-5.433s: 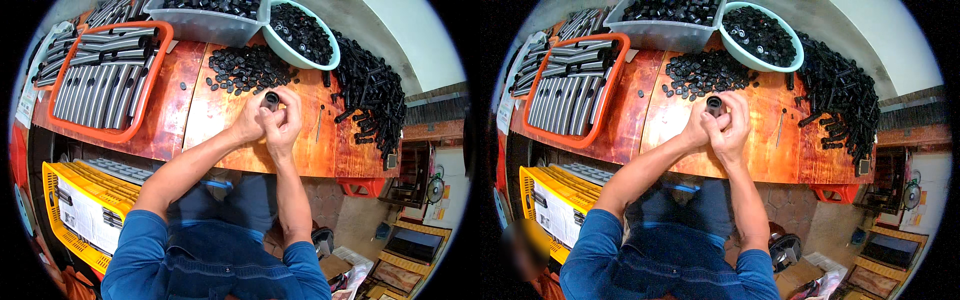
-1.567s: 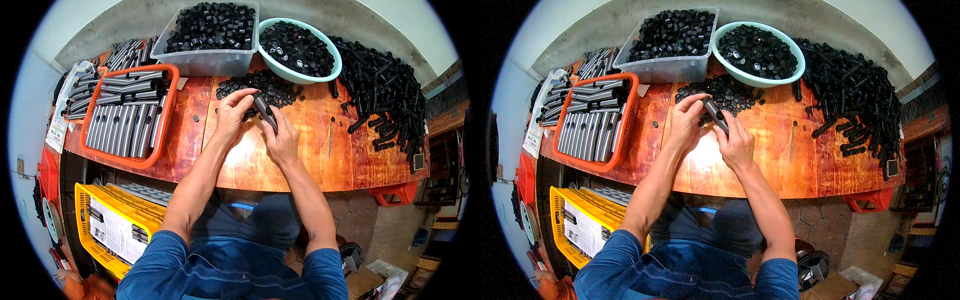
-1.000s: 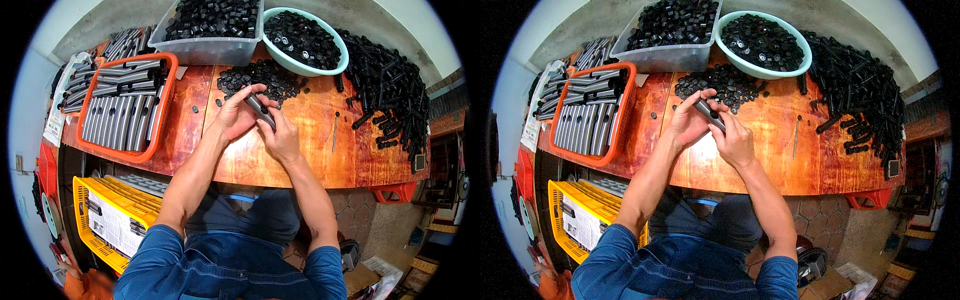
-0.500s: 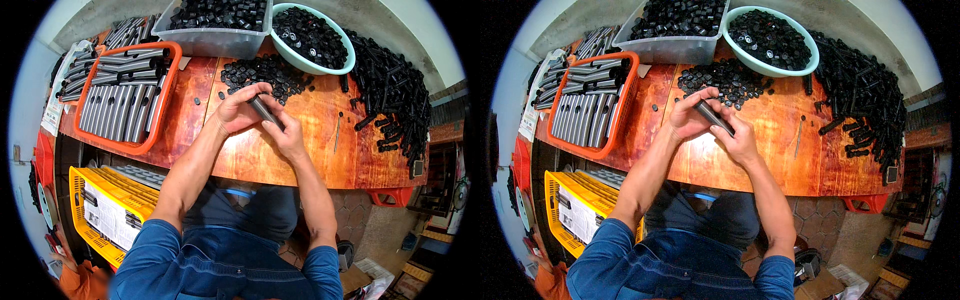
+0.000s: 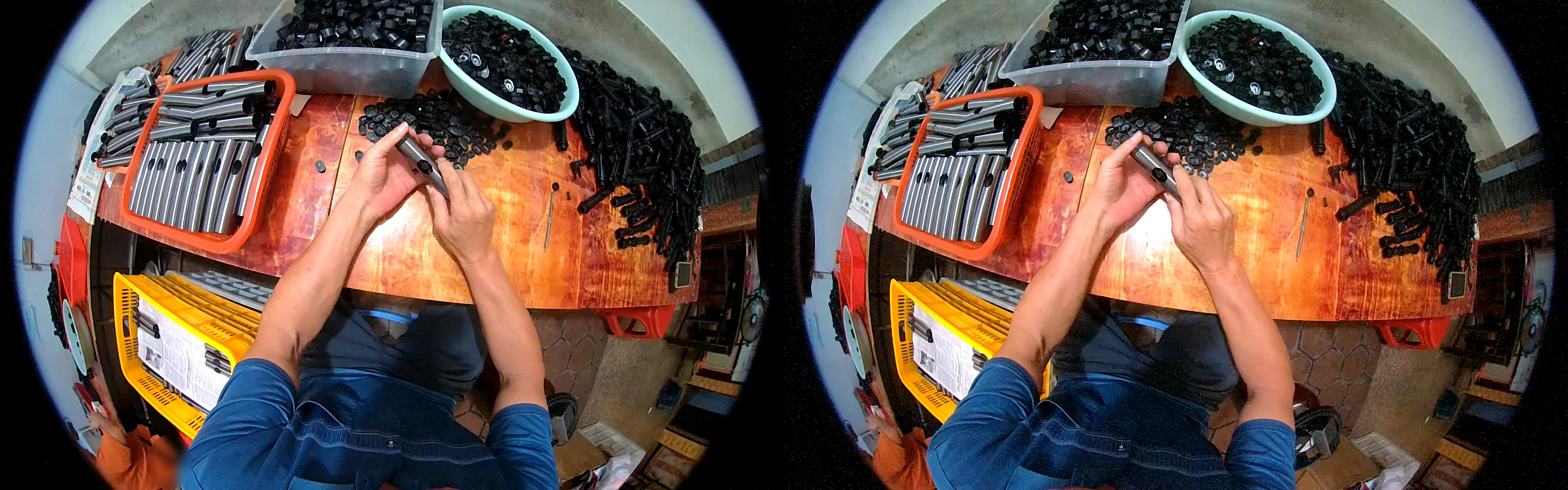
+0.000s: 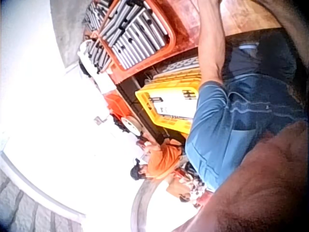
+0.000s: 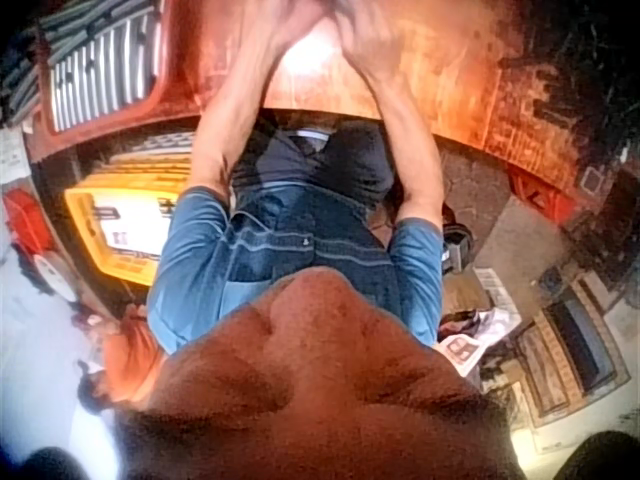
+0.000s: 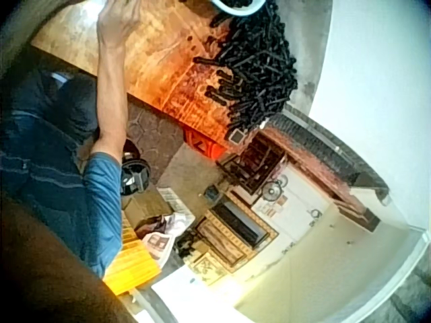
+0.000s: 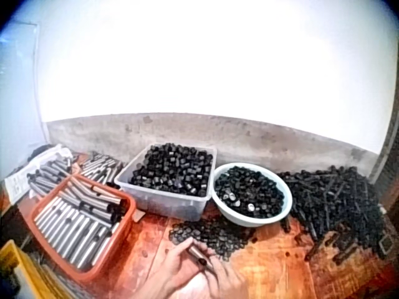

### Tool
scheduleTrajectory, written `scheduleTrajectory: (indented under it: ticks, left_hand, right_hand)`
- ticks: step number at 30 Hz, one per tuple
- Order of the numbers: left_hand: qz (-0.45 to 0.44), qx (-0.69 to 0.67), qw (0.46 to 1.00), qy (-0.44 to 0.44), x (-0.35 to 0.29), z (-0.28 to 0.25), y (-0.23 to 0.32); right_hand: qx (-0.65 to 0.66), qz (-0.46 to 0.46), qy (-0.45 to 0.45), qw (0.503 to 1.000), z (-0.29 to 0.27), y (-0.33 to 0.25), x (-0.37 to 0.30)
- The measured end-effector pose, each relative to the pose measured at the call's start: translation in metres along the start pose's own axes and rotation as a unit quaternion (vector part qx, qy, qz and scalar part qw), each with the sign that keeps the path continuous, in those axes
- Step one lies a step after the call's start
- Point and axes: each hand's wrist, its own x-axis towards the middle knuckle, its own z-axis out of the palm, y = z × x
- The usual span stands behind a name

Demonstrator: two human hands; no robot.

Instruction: The person assembles metal rods with black plastic components at a workbench. They pick up a rod, attach a plastic piece, and place the assembled unit into a yellow basket. The process is repeated with multiple rods and components.

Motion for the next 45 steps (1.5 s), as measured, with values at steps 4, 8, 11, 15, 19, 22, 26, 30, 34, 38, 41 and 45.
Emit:
scheduleTrajectory:
  ticks: [4, 8, 11, 15, 19, 22, 26, 30, 34, 38, 41, 45]
  left_hand:
    - [-0.047, 0.000, 0.997, -0.057, -0.003, 0.007, -0.001]
    - [-0.081, 0.007, 0.991, -0.104, -0.004, 0.009, 0.000]
    - [-0.087, 0.014, 0.989, -0.121, -0.006, 0.007, 0.001]
    - [-0.104, 0.021, 0.981, -0.159, -0.009, 0.003, 0.005]
    - [-0.093, -0.022, 0.983, -0.155, -0.007, 0.008, -0.002]
    - [-0.085, -0.025, 0.985, -0.148, -0.005, 0.015, -0.004]
    - [-0.087, -0.015, 0.981, -0.172, -0.002, 0.005, -0.006]
    - [-0.084, -0.014, 0.983, -0.161, -0.006, 0.012, -0.007]
    - [-0.092, -0.018, 0.978, -0.188, -0.002, 0.010, -0.008]
    - [-0.069, 0.001, 0.991, -0.112, -0.001, 0.008, -0.012]
    - [-0.020, 0.019, 0.999, -0.042, -0.004, 0.017, -0.019]
    - [0.019, 0.099, 0.995, -0.020, 0.001, 0.011, -0.023]
  right_hand:
    - [0.069, 0.020, 0.016, 0.997, 0.000, 0.001, -0.004]
    - [0.177, 0.071, -0.019, 0.982, -0.006, 0.007, -0.005]
    - [0.325, 0.183, -0.083, 0.924, -0.011, 0.010, -0.006]
    - [0.509, 0.308, -0.171, 0.785, -0.023, 0.013, 0.001]
    - [0.467, 0.246, -0.086, 0.845, -0.010, 0.002, -0.006]
    - [0.164, 0.075, 0.002, 0.984, -0.001, -0.004, -0.005]
    - [0.088, 0.025, 0.031, 0.995, 0.003, 0.000, -0.007]
    - [0.082, 0.006, 0.050, 0.995, 0.004, -0.002, -0.007]
    - [0.097, 0.023, 0.054, 0.993, 0.005, -0.002, -0.008]
    - [0.078, 0.092, 0.022, 0.993, 0.006, -0.003, -0.007]
    - [0.087, 0.121, 0.027, 0.988, 0.008, -0.003, 0.000]
    - [0.125, 0.117, 0.023, 0.985, 0.012, 0.000, -0.002]
